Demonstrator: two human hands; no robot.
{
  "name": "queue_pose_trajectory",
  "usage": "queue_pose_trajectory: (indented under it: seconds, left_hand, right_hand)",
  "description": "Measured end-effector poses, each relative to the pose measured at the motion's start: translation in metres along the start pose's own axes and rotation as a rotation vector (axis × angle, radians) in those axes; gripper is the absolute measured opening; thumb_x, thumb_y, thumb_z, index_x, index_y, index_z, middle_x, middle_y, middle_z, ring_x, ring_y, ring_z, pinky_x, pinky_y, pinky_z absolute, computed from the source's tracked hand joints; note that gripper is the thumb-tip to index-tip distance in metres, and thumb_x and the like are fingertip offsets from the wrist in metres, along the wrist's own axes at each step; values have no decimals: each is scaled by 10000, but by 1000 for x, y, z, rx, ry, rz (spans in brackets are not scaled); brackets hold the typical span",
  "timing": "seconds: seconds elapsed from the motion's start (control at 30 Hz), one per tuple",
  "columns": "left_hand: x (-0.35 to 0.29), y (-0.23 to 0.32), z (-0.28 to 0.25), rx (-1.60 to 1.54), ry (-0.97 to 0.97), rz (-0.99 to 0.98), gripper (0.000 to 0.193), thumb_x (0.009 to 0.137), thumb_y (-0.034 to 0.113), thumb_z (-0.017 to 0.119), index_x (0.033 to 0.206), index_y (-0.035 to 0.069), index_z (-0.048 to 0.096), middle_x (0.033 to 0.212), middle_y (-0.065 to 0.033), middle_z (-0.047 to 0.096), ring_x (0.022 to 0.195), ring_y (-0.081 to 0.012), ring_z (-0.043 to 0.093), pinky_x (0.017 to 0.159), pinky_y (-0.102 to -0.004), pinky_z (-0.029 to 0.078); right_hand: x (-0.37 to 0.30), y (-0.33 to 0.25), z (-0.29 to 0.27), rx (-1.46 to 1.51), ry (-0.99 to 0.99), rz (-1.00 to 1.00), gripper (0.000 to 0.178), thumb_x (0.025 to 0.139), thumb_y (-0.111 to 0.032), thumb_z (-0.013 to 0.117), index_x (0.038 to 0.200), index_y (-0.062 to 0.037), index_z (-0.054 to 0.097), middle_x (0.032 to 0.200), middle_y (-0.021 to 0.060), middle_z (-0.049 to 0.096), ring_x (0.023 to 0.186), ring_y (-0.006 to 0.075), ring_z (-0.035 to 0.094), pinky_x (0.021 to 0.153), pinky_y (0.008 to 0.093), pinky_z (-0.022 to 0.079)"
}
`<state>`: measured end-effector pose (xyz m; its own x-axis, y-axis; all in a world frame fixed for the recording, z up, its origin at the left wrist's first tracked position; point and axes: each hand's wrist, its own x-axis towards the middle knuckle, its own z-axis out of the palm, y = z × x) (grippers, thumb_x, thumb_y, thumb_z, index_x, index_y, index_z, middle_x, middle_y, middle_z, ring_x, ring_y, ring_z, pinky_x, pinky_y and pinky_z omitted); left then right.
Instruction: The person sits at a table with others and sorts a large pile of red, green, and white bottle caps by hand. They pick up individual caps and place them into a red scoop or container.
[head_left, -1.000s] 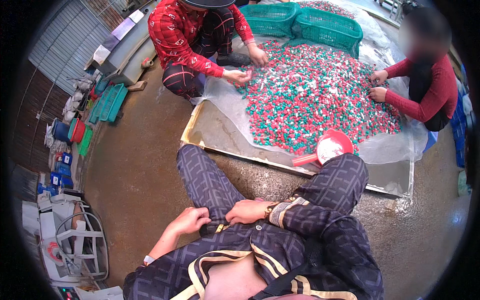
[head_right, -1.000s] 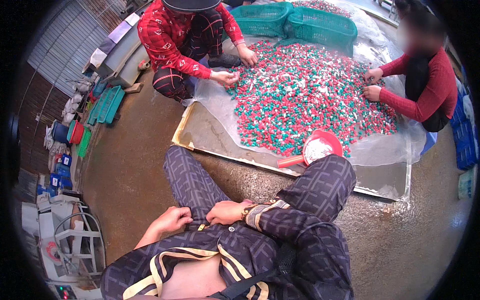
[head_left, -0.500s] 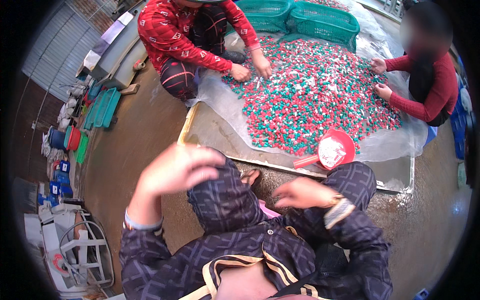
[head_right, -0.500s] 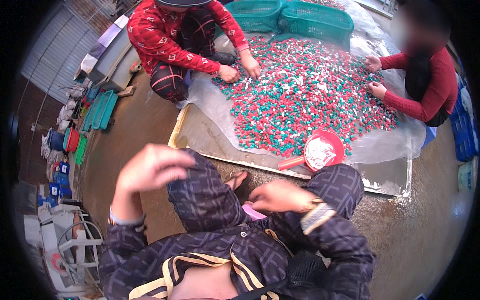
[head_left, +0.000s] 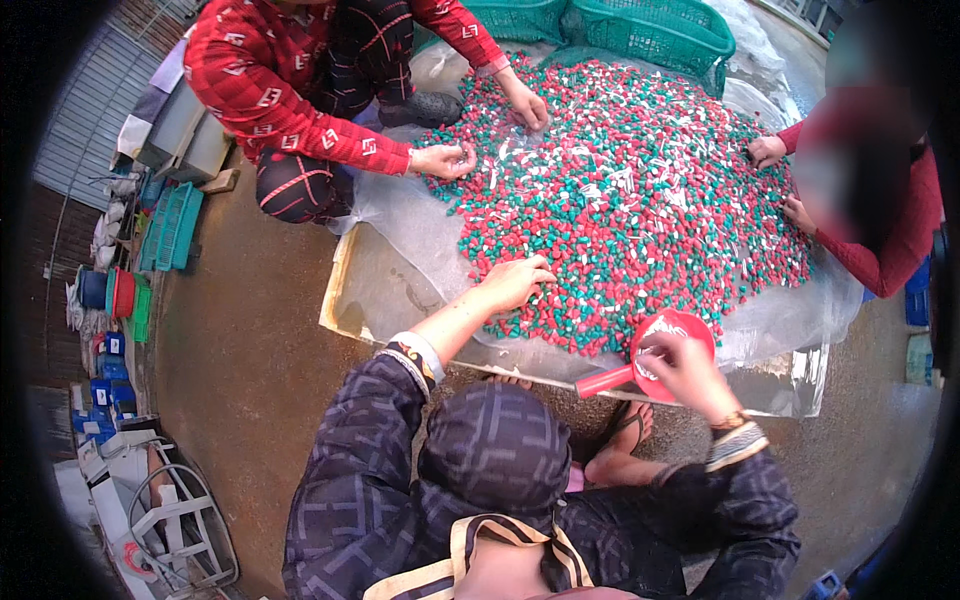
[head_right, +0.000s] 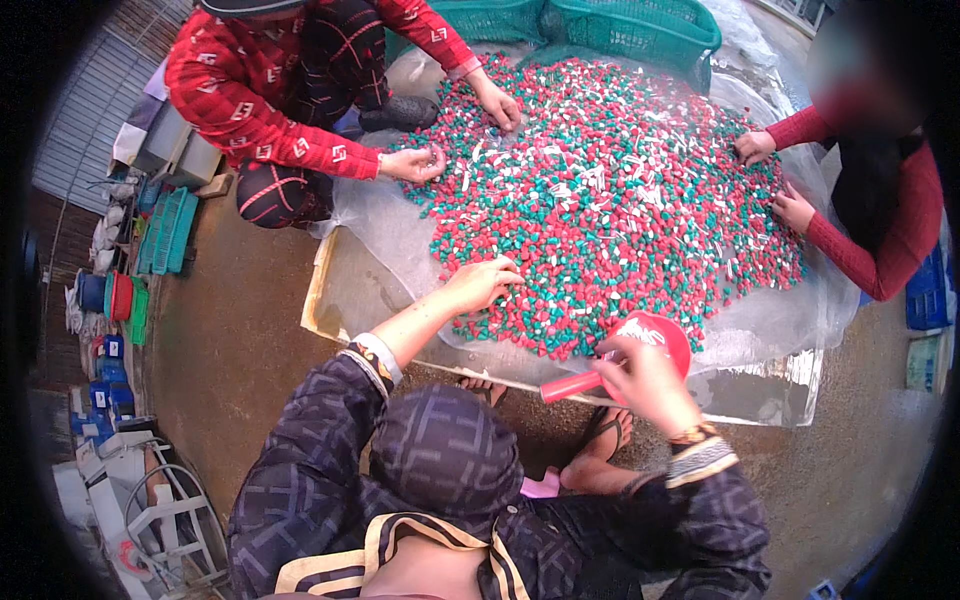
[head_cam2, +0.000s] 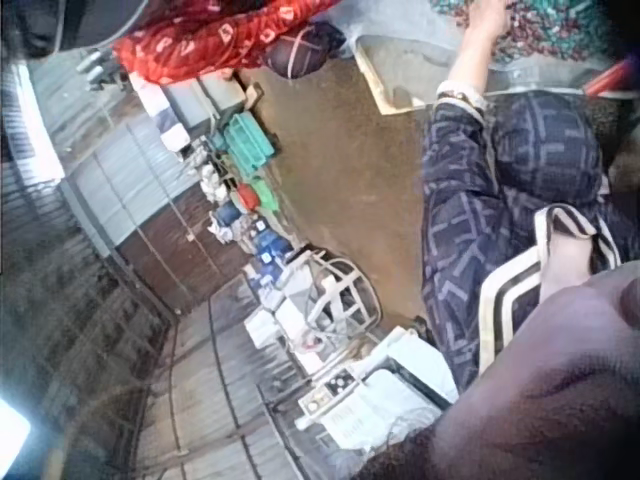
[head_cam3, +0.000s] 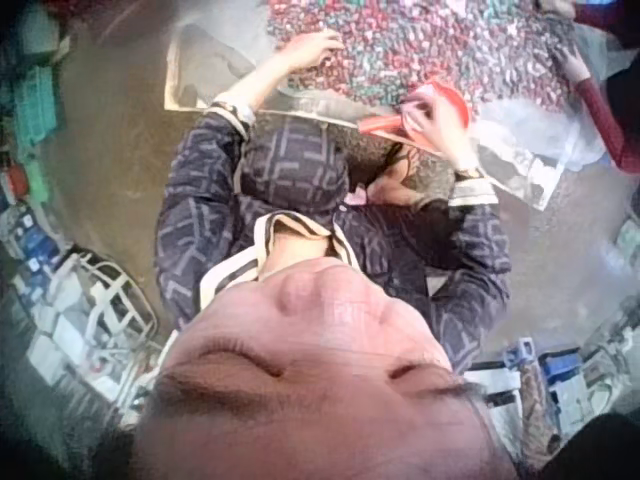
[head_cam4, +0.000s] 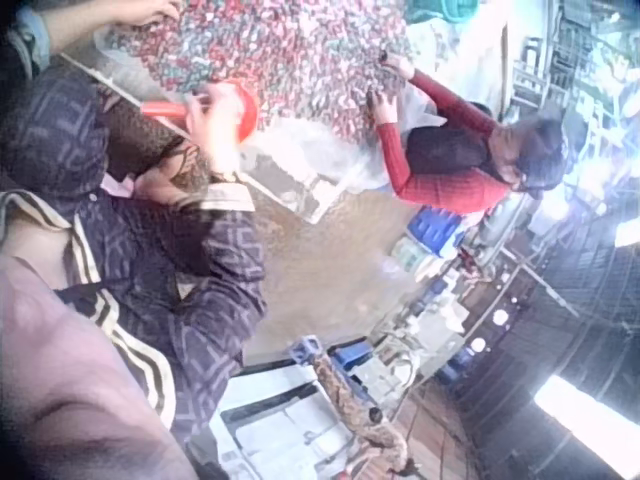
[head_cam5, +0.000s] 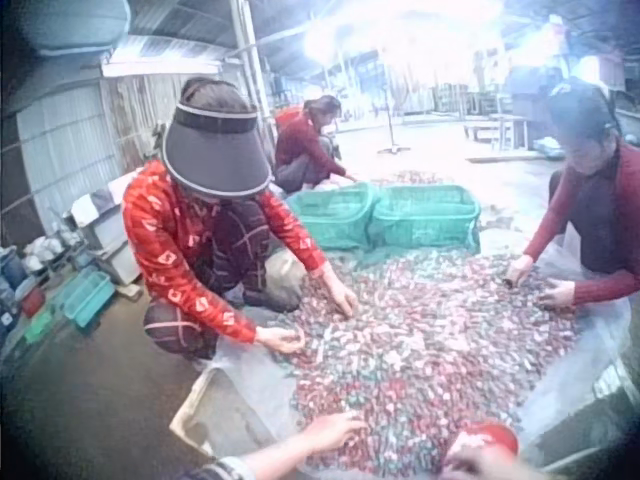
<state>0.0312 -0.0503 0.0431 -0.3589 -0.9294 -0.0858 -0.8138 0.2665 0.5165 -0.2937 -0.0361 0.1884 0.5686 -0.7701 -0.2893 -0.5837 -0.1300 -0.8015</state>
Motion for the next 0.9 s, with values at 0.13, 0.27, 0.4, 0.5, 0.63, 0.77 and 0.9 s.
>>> queue_pose_trajectory:
  seconds: [0.13,0.27,0.4,0.5,0.63,0.77,0.9]
  left_hand:
    - [10,-12,-3,160,188,-241,216,786,128,620,989,183,670,1009,-49,588,900,-257,612,740,-383,505]
    - [4,-8,5,85,389,-145,135,771,153,648,903,143,675,913,-60,588,830,-251,601,707,-359,505]
    - [5,8,28,-17,364,-51,188,742,162,690,912,87,664,883,-75,589,866,-254,589,741,-366,501]
    - [10,7,26,-19,320,-60,173,734,141,684,889,75,645,892,-104,581,880,-268,592,746,-376,499]
    - [5,-7,27,-20,404,-57,120,724,102,665,823,66,609,844,-104,552,836,-276,589,724,-390,494]
    - [4,-18,16,-523,587,-377,82,745,41,632,785,42,561,822,-67,566,695,-169,566,598,-299,468]
    - [9,-10,23,-1065,571,-351,155,811,-27,525,952,32,551,811,-56,595,750,-118,587,662,-267,477]
  right_hand:
    - [58,9,61,-114,-35,6,243,793,-167,654,952,16,642,782,203,644,761,350,636,708,419,498]
    - [119,31,106,-91,80,24,180,800,-96,610,930,15,667,785,194,658,767,308,663,689,364,513]
    - [158,55,143,-54,223,90,154,794,-76,604,896,15,675,823,203,650,802,337,643,740,395,504]
    - [162,62,147,17,281,171,159,792,-46,595,921,3,673,858,189,652,826,329,641,764,388,501]
    - [161,75,146,224,351,243,159,796,-32,601,938,6,660,841,154,668,786,262,658,728,349,506]
    - [157,77,117,65,393,229,130,779,-45,623,891,-9,676,796,155,656,758,255,657,709,348,505]
    - [151,64,111,-317,175,87,223,737,-104,685,954,-52,675,861,144,606,819,316,624,733,412,499]
